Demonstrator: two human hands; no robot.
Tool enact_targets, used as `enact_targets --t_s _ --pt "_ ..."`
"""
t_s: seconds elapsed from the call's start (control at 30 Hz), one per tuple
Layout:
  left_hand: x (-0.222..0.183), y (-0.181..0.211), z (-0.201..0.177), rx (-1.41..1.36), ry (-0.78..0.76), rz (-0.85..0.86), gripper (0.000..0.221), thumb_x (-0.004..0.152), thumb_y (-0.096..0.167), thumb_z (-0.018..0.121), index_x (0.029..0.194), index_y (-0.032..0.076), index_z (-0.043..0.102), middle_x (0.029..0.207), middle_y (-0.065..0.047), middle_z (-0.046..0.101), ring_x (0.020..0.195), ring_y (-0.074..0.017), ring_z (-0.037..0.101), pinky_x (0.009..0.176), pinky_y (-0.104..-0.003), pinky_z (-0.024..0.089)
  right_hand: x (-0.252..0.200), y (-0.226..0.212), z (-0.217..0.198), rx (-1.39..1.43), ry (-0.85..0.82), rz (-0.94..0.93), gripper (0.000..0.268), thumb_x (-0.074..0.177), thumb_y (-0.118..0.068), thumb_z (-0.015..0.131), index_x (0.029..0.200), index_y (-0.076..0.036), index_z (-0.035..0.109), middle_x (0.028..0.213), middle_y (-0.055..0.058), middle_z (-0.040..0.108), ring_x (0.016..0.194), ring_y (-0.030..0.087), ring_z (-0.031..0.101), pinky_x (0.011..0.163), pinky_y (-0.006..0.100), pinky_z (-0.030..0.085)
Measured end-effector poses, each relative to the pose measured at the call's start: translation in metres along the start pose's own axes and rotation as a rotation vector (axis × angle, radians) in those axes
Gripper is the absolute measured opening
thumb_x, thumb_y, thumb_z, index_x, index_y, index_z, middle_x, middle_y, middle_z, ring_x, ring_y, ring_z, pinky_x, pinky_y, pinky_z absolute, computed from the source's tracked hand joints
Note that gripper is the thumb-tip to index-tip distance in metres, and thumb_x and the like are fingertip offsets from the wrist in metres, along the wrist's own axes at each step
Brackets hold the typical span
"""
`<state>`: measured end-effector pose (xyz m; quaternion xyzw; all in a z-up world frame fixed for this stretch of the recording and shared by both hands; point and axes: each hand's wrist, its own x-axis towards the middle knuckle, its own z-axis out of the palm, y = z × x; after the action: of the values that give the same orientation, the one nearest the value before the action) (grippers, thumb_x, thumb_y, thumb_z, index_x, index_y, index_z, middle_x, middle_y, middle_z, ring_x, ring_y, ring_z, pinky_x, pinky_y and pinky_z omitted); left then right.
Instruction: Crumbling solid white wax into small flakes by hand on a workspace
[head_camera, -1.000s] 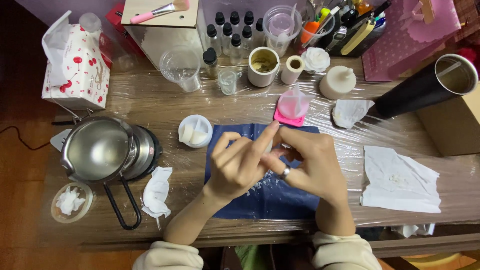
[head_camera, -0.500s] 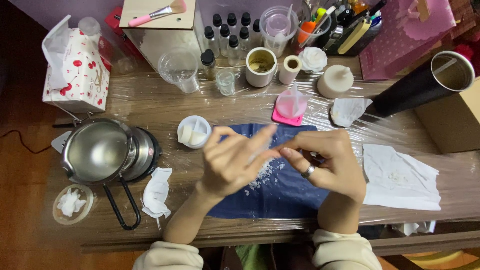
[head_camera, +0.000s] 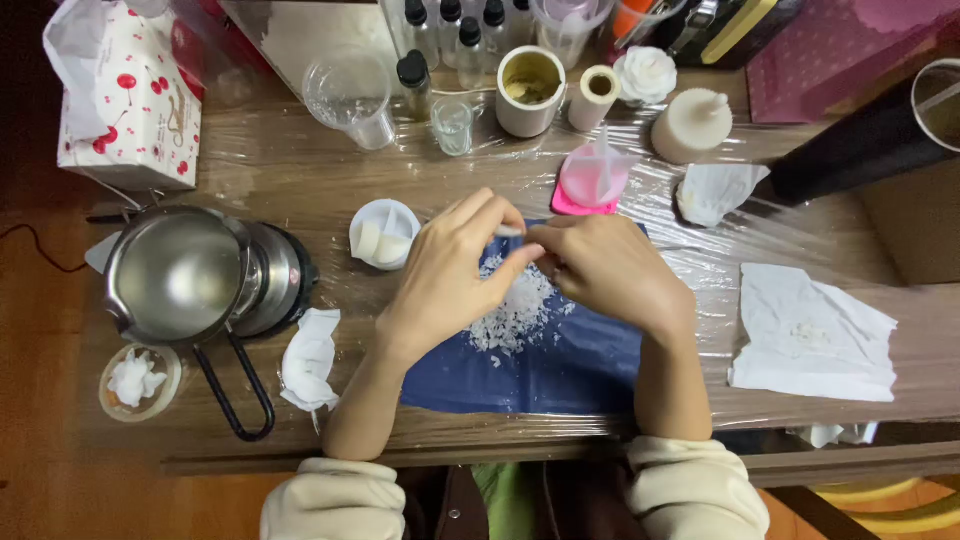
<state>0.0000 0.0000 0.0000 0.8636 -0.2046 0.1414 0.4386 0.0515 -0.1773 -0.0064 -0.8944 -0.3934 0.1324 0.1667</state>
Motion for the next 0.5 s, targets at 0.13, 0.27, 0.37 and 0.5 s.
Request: enact_targets --t_s 0.13,0.27,0.37,0.5 --pt "-0.001 0.003 0.001 -0.051 0.061 0.012 0.009 0.082 0.013 0.067 0.089 0.01 0.063 0.058 -0.003 0.048 0.054 -0.0219 0.055 0.061 -0.033 0.045 -0.008 -0.006 -0.011 0.045 0.088 0.03 0.02 0.079 -0.025 0.065 0.065 -0.014 0.055 0.06 0.002 0.06 0.064 0.032 0.062 0.054 0.042 0.046" --pt "-0.004 0.007 0.0 -0.007 0.1 0.099 0.013 0.084 0.018 0.067 0.095 0.011 0.066 0.053 -0.003 0.052 0.052 -0.0226 0.058 0.063 -0.03 0.046 -0.013 -0.01 -0.017 0.041 0.094 0.008 0.011 0.075 -0.018 0.065 0.07 -0.011 0.058 0.065 0.006 0.062 0.069 0.035 0.063 0.058 0.045 0.048" --pt "-0.006 0.01 0.005 0.065 0.123 0.173 0.018 0.081 0.02 0.072 0.095 0.012 0.065 0.061 -0.004 0.062 0.057 -0.0219 0.062 0.064 -0.03 0.046 -0.017 -0.008 -0.014 0.055 0.128 -0.027 0.012 0.071 -0.015 0.066 0.07 -0.01 0.056 0.065 0.007 0.058 0.071 0.037 0.062 0.058 0.046 0.048" --pt "-0.006 0.008 0.007 0.117 0.201 0.232 0.003 0.087 0.016 0.066 0.087 0.018 0.067 0.062 0.004 0.063 0.056 -0.0158 0.06 0.066 -0.024 0.046 -0.02 -0.002 -0.009 0.145 0.208 -0.08 0.015 0.071 -0.019 0.067 0.065 -0.012 0.055 0.057 0.006 0.055 0.063 0.034 0.061 0.053 0.043 0.046"
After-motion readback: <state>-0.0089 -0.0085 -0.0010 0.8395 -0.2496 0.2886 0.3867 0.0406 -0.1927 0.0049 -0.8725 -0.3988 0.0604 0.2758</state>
